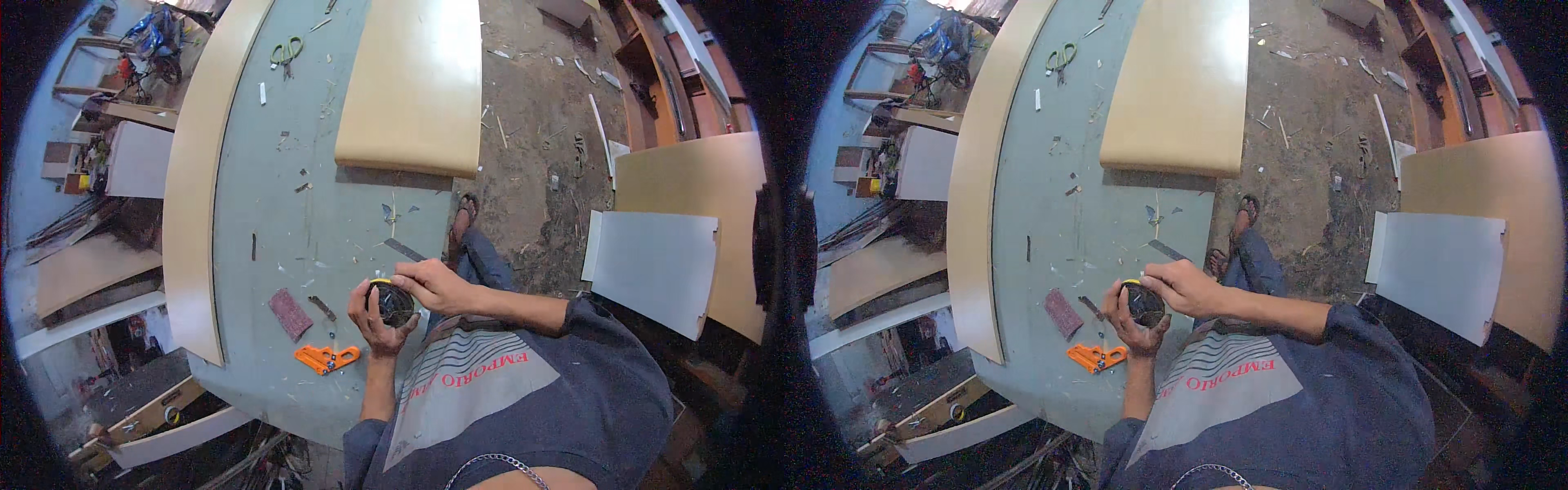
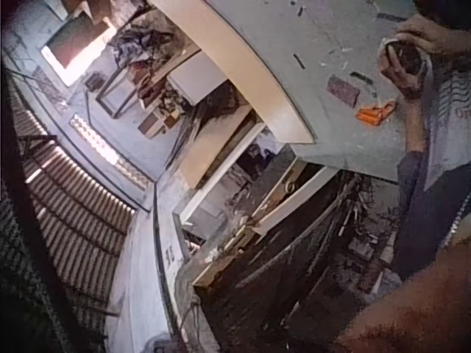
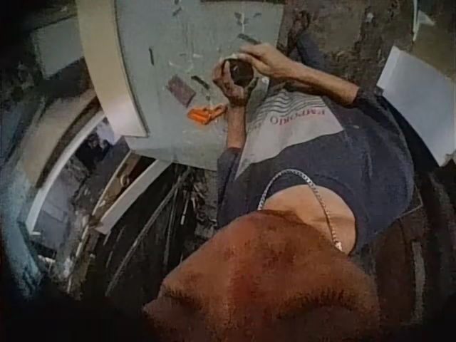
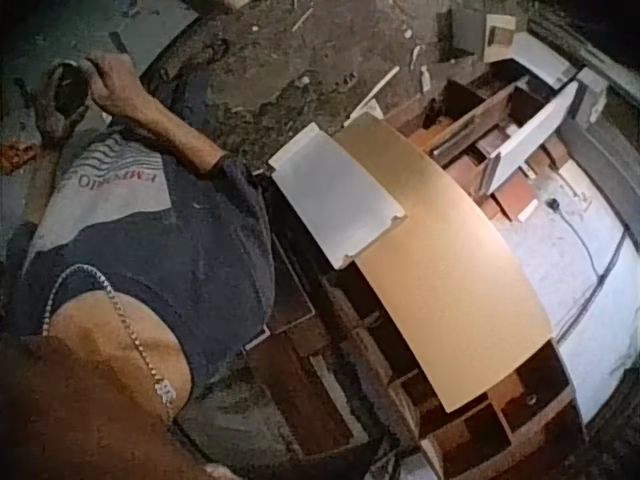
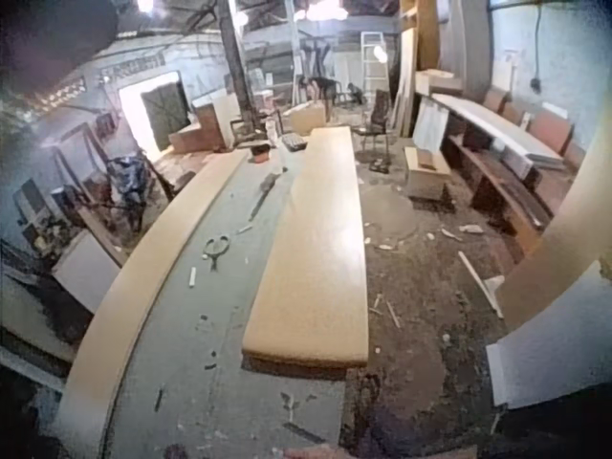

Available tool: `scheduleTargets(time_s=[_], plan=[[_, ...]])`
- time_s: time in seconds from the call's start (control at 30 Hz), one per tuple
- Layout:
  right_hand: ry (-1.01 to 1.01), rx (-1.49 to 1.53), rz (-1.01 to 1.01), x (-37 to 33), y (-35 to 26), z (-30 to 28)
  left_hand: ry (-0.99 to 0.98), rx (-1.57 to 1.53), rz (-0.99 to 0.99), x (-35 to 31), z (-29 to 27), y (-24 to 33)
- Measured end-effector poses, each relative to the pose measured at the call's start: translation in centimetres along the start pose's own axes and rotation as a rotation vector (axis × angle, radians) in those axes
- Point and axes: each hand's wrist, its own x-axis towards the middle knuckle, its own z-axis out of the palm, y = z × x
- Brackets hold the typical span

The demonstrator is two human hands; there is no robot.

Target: The person trims excess sandpaper from a round sanding pad using a blade, then inserts and fits a cutter blade into an orange trimming tool by hand.

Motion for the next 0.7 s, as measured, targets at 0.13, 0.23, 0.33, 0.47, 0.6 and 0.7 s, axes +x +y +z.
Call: scheduleTargets(time_s=[0.13, 0.23, 0.33, 0.47, 0.6, 0.7], plan=[[0.083, -0.067, -0.029, -0.1, 0.1, 0.1, -0.042, 0.009, 0.022, 0.4, -0.5, 0.2], [0.135, -0.155, -0.058, -0.1, 0.4, 0.6, -0.008, 0.055, 0.018, 0.7, -0.2, 0.9], [0.186, -0.212, -0.068, -0.1, 0.0, 0.8, 0.05, 0.045, -0.038, 0.6, 0.2, 1.6], [0.284, -0.279, -0.167, -0.2, 0.2, 0.4, 0.087, 0.11, -0.143, 0.9, 0.2, 1.5], [0.508, -0.228, -0.104, 1.5, -1.4, -2.5, 0.123, -0.556, -0.635, 0.4, -0.4, 0.3], [0.521, -0.163, 0.005, 1.7, -1.1, -4.3, 0.102, -1.138, -0.966, 1.8, -1.1, 1.0]])
